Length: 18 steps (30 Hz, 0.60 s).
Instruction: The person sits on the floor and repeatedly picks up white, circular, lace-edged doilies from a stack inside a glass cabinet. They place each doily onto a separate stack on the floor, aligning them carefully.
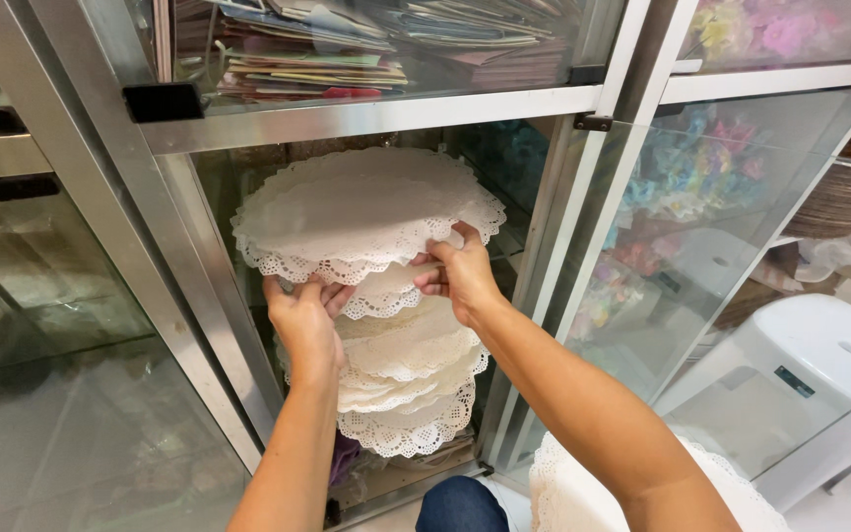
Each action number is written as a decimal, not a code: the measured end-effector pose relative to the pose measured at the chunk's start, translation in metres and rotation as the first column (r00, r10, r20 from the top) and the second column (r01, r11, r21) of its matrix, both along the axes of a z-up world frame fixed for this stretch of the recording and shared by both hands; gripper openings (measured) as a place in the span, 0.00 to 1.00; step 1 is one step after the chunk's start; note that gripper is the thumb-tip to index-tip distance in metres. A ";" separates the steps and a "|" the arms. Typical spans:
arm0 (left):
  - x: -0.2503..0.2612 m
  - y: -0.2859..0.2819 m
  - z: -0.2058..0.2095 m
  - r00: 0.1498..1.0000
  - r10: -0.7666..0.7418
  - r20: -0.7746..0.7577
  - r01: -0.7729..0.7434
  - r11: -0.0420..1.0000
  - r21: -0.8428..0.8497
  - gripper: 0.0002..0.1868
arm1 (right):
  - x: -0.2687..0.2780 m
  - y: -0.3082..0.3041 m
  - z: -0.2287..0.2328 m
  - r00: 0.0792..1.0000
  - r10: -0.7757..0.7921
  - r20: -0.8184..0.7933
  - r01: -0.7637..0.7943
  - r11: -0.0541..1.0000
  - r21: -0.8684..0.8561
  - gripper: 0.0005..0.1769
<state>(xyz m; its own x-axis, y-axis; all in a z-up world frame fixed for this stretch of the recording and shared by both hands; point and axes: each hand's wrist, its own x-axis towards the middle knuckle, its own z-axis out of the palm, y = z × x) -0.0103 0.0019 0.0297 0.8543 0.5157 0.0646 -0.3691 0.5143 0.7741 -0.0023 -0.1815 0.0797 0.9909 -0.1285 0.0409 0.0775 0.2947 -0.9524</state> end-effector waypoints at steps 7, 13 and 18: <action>-0.015 0.001 0.014 1.000 -0.017 0.012 0.017 1.000 0.009 0.41 | -0.008 -0.001 0.012 1.000 -0.001 -0.002 0.001 0.999 -0.047 0.39; -0.003 -0.007 0.000 0.998 -0.057 0.025 0.057 0.998 0.000 0.40 | -0.025 0.007 0.024 0.990 0.128 -0.052 -0.128 0.992 -0.006 0.47; -0.002 -0.013 0.001 0.995 -0.098 0.031 0.099 0.994 -0.047 0.42 | -0.006 0.005 0.016 0.990 0.130 -0.056 -0.122 0.984 0.132 0.41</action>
